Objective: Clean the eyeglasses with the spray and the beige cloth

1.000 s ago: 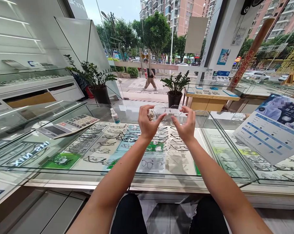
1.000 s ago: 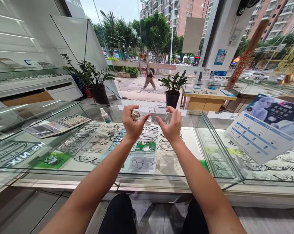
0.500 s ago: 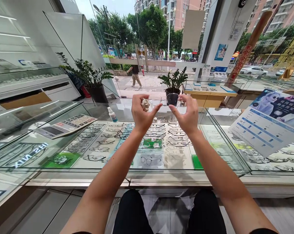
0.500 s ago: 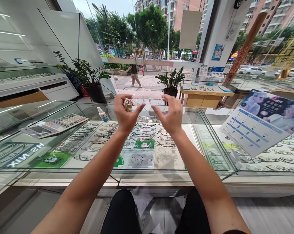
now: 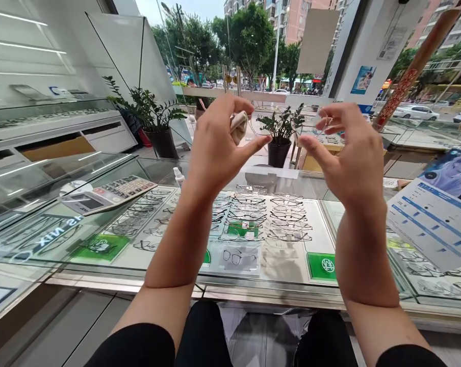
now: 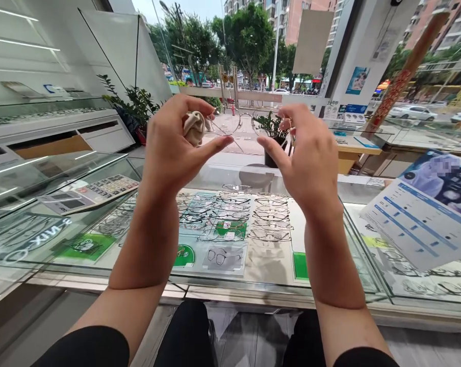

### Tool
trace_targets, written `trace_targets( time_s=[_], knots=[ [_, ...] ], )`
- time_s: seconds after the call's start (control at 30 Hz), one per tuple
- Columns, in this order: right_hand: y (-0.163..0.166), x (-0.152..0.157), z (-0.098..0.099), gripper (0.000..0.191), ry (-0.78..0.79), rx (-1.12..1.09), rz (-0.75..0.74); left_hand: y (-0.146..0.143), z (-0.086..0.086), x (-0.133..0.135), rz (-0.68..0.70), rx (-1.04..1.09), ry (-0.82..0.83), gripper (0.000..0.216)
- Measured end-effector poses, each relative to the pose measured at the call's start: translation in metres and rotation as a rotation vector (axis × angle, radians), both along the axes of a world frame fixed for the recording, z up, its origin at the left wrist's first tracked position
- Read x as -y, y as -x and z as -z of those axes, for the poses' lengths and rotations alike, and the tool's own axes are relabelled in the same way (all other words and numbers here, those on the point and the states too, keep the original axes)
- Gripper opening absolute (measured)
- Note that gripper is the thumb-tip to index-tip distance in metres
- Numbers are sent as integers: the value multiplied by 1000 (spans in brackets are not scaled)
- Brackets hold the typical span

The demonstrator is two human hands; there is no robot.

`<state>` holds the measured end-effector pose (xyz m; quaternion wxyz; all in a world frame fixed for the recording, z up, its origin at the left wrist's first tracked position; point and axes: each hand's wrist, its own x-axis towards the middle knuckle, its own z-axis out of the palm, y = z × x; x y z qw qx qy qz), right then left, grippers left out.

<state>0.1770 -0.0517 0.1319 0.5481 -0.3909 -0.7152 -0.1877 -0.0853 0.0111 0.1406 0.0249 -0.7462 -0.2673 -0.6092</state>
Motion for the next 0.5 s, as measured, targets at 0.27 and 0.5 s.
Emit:
trace_targets(
  time_s=[0.27, 0.5],
  knots=[
    [5, 13, -6, 50, 47, -23, -12, 14, -17, 22, -28, -126, 1, 65],
    [9, 19, -5, 41, 50, -11, 3, 11, -12, 28, -75, -133, -81, 59]
  ],
)
